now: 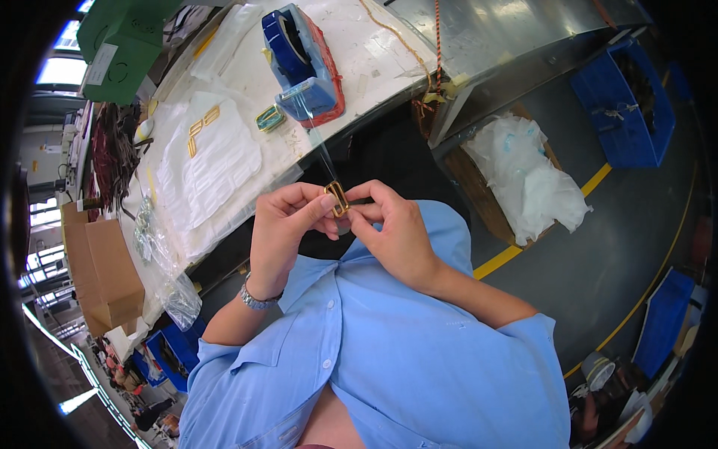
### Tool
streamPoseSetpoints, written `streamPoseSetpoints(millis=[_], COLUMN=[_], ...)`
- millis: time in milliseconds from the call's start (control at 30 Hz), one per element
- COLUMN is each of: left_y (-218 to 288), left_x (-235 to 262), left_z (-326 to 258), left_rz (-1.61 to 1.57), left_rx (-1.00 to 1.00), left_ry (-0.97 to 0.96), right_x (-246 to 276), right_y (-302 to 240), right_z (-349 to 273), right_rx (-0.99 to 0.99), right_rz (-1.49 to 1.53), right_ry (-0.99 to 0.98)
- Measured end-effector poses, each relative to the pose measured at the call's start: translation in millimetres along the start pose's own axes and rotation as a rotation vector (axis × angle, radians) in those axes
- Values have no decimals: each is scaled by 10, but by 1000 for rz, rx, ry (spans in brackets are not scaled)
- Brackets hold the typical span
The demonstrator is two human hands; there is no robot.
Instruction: The recorder is wrapping individual gold-colored metal buckles with blue adhesive tape at a workbench in a workshop.
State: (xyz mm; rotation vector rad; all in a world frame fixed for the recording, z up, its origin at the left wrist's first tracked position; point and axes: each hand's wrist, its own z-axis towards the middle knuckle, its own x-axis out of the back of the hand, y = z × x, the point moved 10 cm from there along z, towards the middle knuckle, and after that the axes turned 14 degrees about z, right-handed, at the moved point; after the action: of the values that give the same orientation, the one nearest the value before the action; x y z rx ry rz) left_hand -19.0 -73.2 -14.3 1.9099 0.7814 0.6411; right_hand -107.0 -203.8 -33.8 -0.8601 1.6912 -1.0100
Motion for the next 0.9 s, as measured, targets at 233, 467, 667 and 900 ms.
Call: streamPoseSetpoints(millis=[233, 467, 667, 900], left_y=[-30, -113, -214, -236], left_x=[-9, -14, -38, -117], left_z=[67, 138, 216, 221], left_rz=[8, 42, 56, -38], left_rx=[9, 40, 31, -14], left_ry=[18, -22, -50, -67], right_x=[36, 58, 125, 154], right_y=[151, 337, 396, 443], right_z=[63, 159, 163, 155], right_rx=[-74, -174, -238, -229], right_rz=[300, 445, 438, 443], right_ry=[16, 1, 42, 67])
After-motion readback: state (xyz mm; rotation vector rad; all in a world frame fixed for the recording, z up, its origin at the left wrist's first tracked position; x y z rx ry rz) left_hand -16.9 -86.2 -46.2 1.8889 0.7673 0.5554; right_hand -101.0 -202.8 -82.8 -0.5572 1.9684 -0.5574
